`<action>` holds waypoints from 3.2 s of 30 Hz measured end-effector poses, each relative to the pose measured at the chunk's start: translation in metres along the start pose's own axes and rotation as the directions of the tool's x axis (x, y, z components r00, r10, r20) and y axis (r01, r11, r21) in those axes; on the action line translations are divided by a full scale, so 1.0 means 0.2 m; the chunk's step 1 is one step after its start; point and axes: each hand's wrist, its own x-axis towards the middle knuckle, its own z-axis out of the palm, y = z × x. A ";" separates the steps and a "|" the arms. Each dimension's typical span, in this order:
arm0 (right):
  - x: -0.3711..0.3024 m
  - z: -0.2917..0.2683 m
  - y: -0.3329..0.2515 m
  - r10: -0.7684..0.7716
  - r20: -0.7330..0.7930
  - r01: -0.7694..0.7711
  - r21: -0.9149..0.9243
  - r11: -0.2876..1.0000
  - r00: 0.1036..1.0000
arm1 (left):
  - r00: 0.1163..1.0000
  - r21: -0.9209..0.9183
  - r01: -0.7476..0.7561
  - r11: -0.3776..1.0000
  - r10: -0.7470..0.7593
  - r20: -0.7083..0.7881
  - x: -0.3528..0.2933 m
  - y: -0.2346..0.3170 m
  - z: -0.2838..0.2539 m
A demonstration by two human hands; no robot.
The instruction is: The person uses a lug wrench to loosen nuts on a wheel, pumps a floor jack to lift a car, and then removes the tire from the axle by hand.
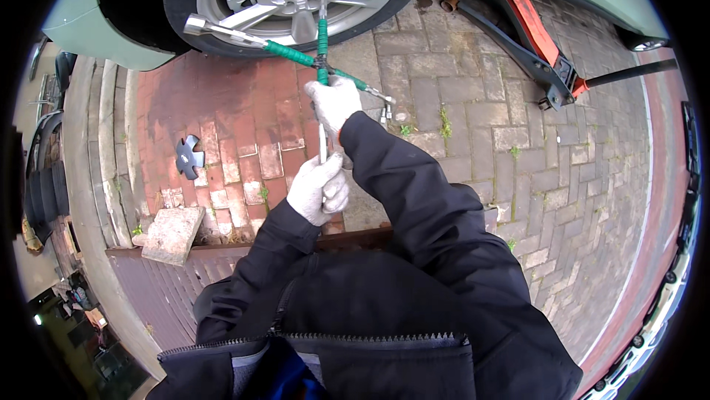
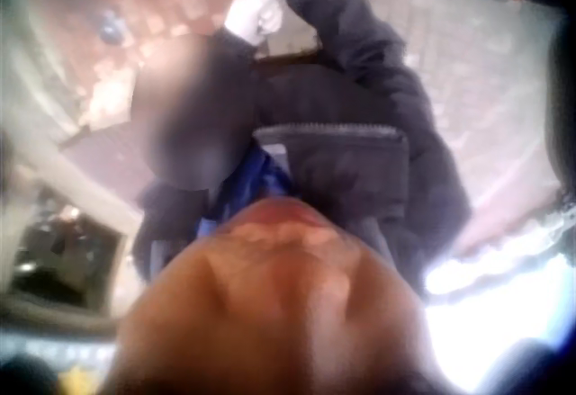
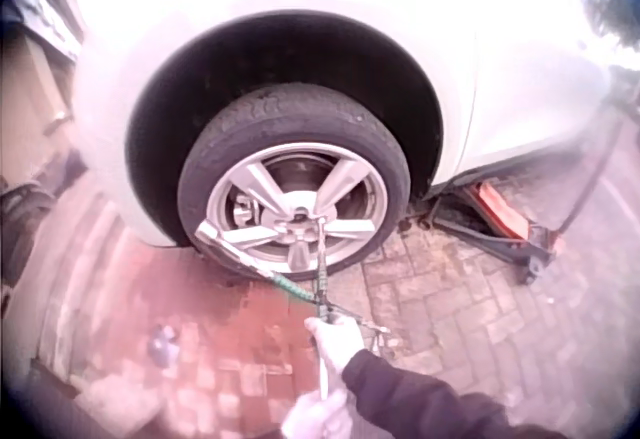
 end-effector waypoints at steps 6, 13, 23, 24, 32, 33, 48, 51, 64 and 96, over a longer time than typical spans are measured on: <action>0.17 -0.17 0.11 -0.196 -0.016 0.134 -0.676 0.724 0.980 | 0.910 0.209 0.023 0.978 0.066 -0.410 0.26 -0.21 0.10; 0.29 -0.46 0.12 0.084 -0.120 -0.104 -0.168 0.980 0.989 | 0.934 0.024 -0.087 0.996 0.089 -0.347 0.38 -0.36 0.03; 0.46 -0.72 0.12 0.318 -0.192 -0.105 0.685 0.721 0.928 | 0.796 0.446 -0.255 0.858 0.448 -0.407 0.52 -0.48 -0.09; 0.47 -0.71 0.14 0.351 -0.143 -0.152 0.708 0.689 0.926 | 0.753 0.529 -0.288 0.798 0.530 -0.390 0.52 -0.48 -0.09; 0.42 -0.44 -0.16 0.276 -0.560 0.240 0.677 0.696 0.781 | 0.939 0.129 -0.055 0.990 0.095 -0.331 0.39 -0.32 -0.04; 0.37 -0.33 -0.19 0.045 -0.605 0.337 0.502 0.796 0.795 | 0.968 -0.082 0.002 0.997 -0.023 -0.250 0.38 -0.30 -0.05; -0.16 -0.12 -0.07 -0.295 0.357 0.459 -0.762 0.456 0.886 | 1.000 -0.563 0.012 0.827 0.005 0.028 0.41 -0.39 -0.05; -0.10 -0.23 -0.08 -0.371 0.037 0.229 -0.841 0.490 0.928 | 0.981 -0.513 0.022 0.858 -0.119 -0.156 0.42 -0.36 -0.05; 0.10 -0.32 0.08 0.131 0.013 -0.116 -0.377 0.919 0.991 | 0.994 -0.380 0.040 0.924 -0.075 -0.078 0.38 -0.36 -0.04; 0.10 -0.22 0.03 0.335 0.164 -0.343 0.028 0.939 0.928 | 0.990 -0.252 0.028 0.967 -0.061 -0.125 0.34 -0.33 0.00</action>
